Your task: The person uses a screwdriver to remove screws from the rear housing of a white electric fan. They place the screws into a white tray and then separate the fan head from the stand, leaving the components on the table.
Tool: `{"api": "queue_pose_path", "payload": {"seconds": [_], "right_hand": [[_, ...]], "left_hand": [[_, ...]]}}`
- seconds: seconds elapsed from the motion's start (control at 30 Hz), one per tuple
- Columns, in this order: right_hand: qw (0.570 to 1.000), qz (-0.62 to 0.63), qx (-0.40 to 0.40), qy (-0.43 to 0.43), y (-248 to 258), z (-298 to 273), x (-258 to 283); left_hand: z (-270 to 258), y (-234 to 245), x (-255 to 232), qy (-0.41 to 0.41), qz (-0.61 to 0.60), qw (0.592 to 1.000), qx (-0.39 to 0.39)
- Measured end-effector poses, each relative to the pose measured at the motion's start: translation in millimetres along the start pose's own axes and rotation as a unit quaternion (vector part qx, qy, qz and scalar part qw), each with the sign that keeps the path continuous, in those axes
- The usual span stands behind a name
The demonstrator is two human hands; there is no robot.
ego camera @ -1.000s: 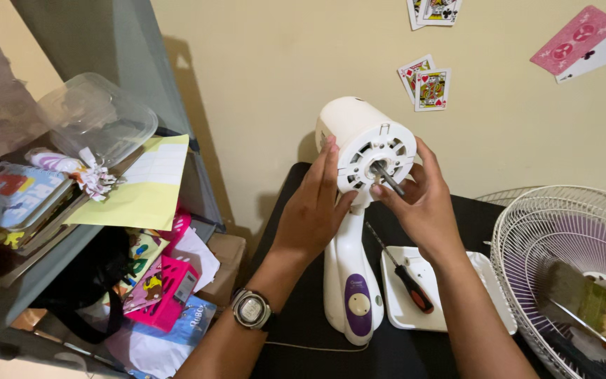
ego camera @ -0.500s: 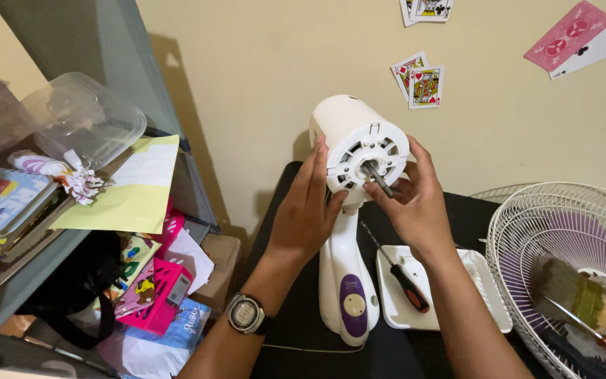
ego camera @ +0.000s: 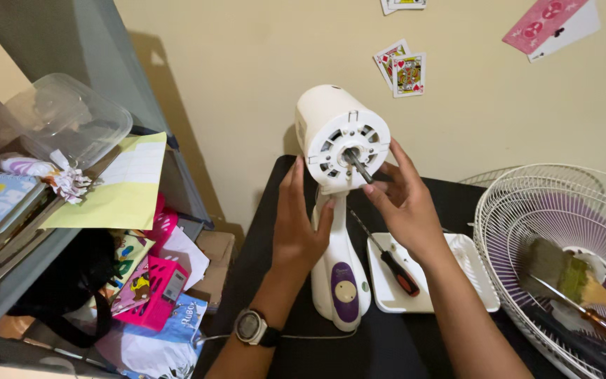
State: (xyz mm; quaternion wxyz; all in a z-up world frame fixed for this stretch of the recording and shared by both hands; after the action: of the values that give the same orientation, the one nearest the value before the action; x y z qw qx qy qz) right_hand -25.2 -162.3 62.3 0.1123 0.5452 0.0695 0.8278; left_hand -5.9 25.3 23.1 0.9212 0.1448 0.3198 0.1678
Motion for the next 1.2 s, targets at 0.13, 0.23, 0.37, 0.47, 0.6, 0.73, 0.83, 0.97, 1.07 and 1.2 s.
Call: {"api": "queue_pose_path", "payload": {"seconds": [0.13, 0.23, 0.37, 0.47, 0.6, 0.73, 0.83, 0.97, 1.07, 1.2], "right_hand": [[0.999, 0.024, 0.019, -0.03, 6, -19, -18], [0.998, -0.032, 0.029, -0.041, 13, -44, -35], [0.981, -0.178, 0.021, -0.079, 20, -79, -53], [0.964, -0.242, 0.011, -0.106, 22, -93, -64], [0.941, -0.331, 0.005, -0.077, 18, -104, -72], [0.932, -0.344, 0.016, -0.112, 13, -109, -76], [0.922, -0.364, 0.02, -0.127, 10, -111, -78], [0.937, -0.306, 0.007, -0.166, 15, -111, -78], [0.946, -0.262, -0.016, -0.191, 26, -105, -78], [0.965, -0.163, -0.033, -0.201, 47, -105, -75]], "left_hand": [[-25, -16, -11, 0.006, -0.022, 0.999, -0.025], [-41, -28, -13, 0.023, -0.011, 1.0, -0.014], [-58, -37, -8, 0.019, 0.005, 0.999, 0.039], [-66, -41, -5, 0.007, 0.007, 0.997, 0.073], [-71, -43, -1, -0.011, 0.028, 0.997, 0.078], [-77, -45, -3, 0.015, 0.046, 0.994, 0.1], [-81, -46, -5, 0.005, 0.059, 0.994, 0.092], [-85, -46, -6, -0.001, 0.062, 0.994, 0.093], [-83, -45, -5, -0.019, 0.065, 0.994, 0.089], [-83, -39, 0, -0.048, 0.04, 0.989, 0.131]]}}
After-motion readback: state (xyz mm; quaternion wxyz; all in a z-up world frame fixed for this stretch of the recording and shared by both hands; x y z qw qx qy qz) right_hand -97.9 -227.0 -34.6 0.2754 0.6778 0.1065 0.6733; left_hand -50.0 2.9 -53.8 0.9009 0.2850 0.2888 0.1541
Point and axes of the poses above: each hand's wrist, its own z-axis towards the middle knuckle, its own y-axis out of the back of the hand, x = y × z, the point moved 1 cm from there along z, towards the middle knuckle, and after that the axes turned 6 degrees about x, right-handed, at the moved point
